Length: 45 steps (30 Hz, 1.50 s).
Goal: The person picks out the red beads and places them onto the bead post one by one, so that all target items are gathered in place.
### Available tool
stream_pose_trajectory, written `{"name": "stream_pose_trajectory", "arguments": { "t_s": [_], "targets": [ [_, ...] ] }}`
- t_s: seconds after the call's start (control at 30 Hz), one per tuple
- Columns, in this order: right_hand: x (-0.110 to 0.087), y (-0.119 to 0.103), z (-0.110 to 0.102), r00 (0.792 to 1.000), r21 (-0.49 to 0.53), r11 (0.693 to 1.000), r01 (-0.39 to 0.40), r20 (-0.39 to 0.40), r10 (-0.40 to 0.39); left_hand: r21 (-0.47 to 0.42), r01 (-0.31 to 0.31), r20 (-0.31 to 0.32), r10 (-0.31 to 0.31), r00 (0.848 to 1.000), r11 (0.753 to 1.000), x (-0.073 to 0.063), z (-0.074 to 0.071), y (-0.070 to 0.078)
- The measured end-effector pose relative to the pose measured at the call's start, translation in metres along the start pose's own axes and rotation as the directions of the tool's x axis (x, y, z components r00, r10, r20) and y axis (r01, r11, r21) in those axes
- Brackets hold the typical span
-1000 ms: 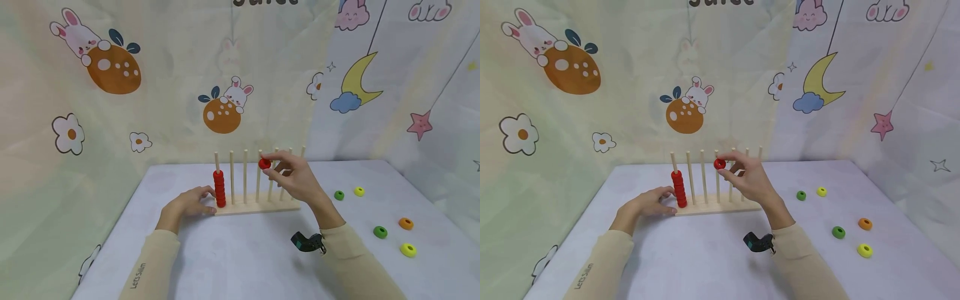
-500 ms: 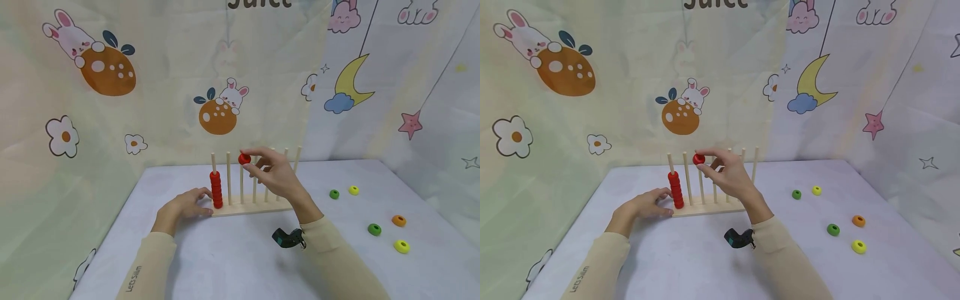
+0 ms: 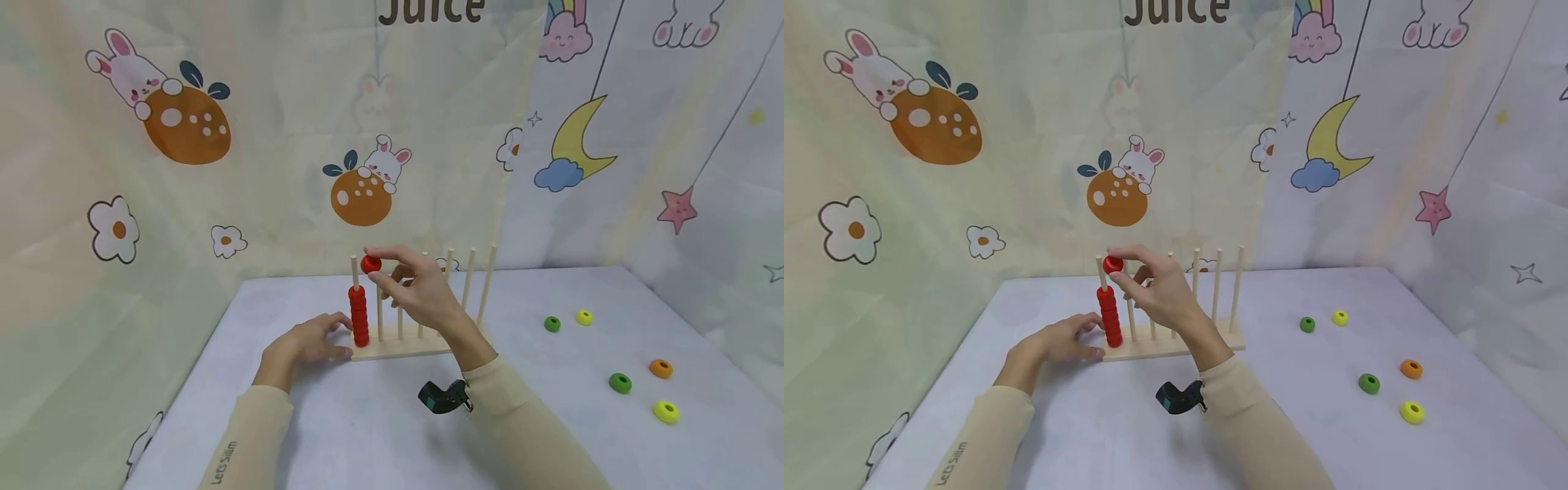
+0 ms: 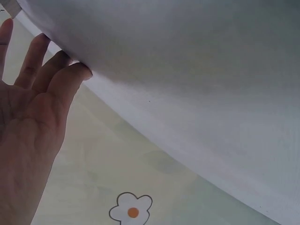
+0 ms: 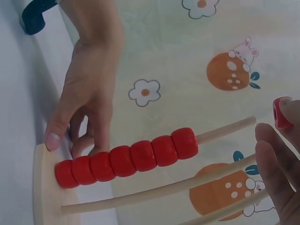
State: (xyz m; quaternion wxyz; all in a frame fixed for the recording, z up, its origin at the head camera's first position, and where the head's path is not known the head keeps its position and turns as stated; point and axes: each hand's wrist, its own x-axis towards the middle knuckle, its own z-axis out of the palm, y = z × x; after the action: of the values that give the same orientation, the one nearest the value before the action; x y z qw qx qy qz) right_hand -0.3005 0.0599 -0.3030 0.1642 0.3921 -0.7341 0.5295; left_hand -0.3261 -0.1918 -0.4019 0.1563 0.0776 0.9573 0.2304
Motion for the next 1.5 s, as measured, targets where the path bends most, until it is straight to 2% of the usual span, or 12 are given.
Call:
{"name": "stream_pose_trajectory", "arguments": {
  "t_s": [0.27,0.53,0.7,0.93,1.2,1.37,1.5],
  "targets": [
    [0.010,0.005,0.014,0.998,0.016,0.999,0.048,-0.030,-0.048,0.010,-0.001,-0.006,0.001,1.000,1.000,-0.001,0.000,0.001],
    [0.017,0.007,0.023,0.998,-0.018,1.000,-0.015,-0.062,0.014,0.012,-0.001,-0.006,0.001,1.000,1.000,-0.002,0.000,0.000],
    [0.019,0.006,0.027,0.994,-0.038,0.996,-0.081,-0.071,0.078,0.011,0.010,-0.003,-0.010,1.000,1.000,-0.003,0.002,-0.001],
    [0.025,0.003,0.027,0.995,-0.113,0.989,-0.091,-0.047,0.086,0.021,0.019,-0.024,-0.019,1.000,1.000,-0.003,0.004,-0.003],
    [0.030,0.001,0.028,0.994,-0.255,0.961,-0.105,-0.030,0.101,0.018,0.012,-0.015,-0.011,1.000,1.000,0.002,0.003,0.000],
    [0.025,0.000,0.025,1.000,-0.241,0.970,-0.026,-0.011,0.024,0.013,0.003,-0.015,-0.003,1.000,1.000,0.000,0.001,0.000],
    [0.009,0.003,0.017,0.996,-0.188,0.980,0.073,0.066,-0.061,-0.034,-0.052,-0.003,0.052,0.999,0.998,-0.003,-0.004,-0.003]
  ]
}}
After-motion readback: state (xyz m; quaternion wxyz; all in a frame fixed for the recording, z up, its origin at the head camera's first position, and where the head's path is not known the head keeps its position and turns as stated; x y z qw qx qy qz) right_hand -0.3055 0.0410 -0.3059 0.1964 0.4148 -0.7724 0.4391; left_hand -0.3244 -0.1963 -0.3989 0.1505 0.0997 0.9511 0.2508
